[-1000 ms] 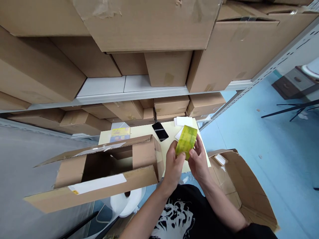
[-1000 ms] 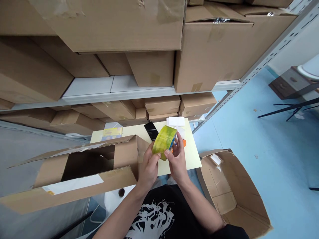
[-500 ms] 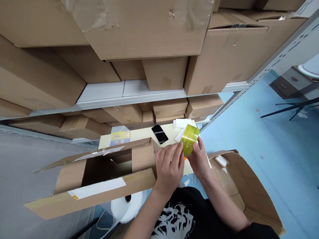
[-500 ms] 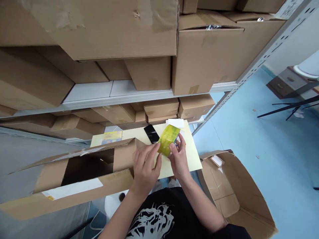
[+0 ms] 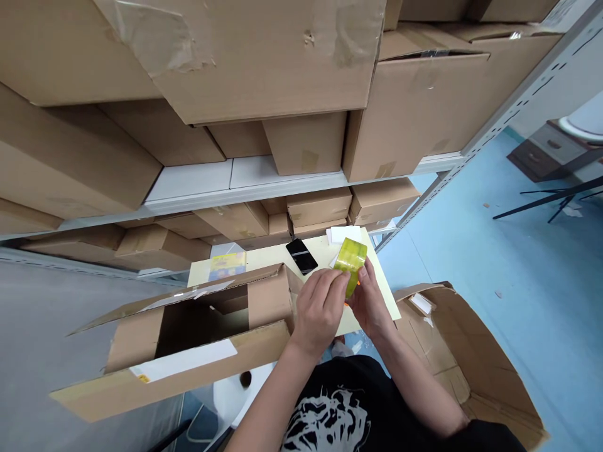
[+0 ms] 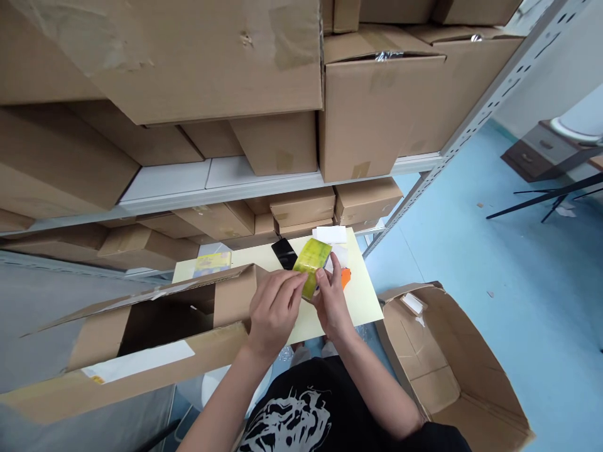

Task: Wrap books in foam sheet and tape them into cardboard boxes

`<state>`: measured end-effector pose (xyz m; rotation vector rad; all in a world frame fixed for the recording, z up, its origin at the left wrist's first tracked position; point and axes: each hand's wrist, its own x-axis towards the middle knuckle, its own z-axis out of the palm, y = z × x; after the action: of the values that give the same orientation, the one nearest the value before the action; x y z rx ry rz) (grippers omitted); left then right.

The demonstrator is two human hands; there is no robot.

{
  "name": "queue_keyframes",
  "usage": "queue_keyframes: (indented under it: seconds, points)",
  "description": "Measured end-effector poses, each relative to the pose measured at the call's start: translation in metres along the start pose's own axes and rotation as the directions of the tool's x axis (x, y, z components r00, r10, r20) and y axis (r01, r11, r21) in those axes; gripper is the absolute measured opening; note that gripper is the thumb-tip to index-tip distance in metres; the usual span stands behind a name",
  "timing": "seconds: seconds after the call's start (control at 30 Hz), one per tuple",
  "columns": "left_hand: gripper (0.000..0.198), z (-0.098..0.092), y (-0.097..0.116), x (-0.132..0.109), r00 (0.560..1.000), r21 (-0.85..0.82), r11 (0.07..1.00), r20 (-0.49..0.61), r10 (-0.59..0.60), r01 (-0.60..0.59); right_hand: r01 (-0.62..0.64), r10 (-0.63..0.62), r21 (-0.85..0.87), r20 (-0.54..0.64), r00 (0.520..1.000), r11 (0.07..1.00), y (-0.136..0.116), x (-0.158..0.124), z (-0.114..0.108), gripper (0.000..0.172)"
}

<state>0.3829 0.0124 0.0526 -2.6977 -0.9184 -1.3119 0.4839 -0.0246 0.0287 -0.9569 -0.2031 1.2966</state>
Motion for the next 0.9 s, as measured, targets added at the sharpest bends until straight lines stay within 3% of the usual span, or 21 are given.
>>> queue_keyframes:
  seconds: [0.23,0.37,0.5,0.57,0.67,0.77,0.9]
  points:
    - [0.01,-0.003,-0.005,0.007,0.996,0.11,0.99,0.036,0.083,-0.087,-0.051,0.064,-0.08,0.162,0.985,0.996,-0.006,-0.003,-0.008,0.08]
    - [0.012,-0.008,-0.003,0.008,0.985,0.066,0.988,0.105,0.135,-0.142,-0.018,0.032,-0.111,0.132,0.991,0.994,-0.008,-0.002,-0.014,0.084]
    - [0.01,-0.013,0.0,0.01,0.988,-0.163,0.985,0.149,-0.033,0.058,0.006,0.008,-0.111,0.128,0.992,0.994,-0.007,-0.002,-0.016,0.084]
    - [0.012,-0.014,0.002,0.011,0.978,-0.196,0.972,0.185,-0.092,0.129,-0.01,0.03,-0.124,0.161,0.986,0.992,-0.007,-0.002,-0.017,0.083]
    - [0.011,-0.014,0.002,0.014,0.98,-0.189,0.974,0.179,-0.087,0.121,-0.04,0.074,-0.16,0.215,0.974,0.986,-0.005,-0.002,-0.021,0.084]
    - [0.012,-0.013,0.001,0.018,0.985,-0.204,0.97,0.142,-0.103,0.131,0.011,0.04,-0.204,0.241,0.97,0.979,-0.003,0.001,-0.024,0.091]
    - [0.011,-0.014,0.0,0.024,0.985,-0.201,0.973,0.153,-0.081,0.112,0.063,-0.018,-0.242,0.185,0.983,0.968,-0.001,0.005,-0.023,0.09]
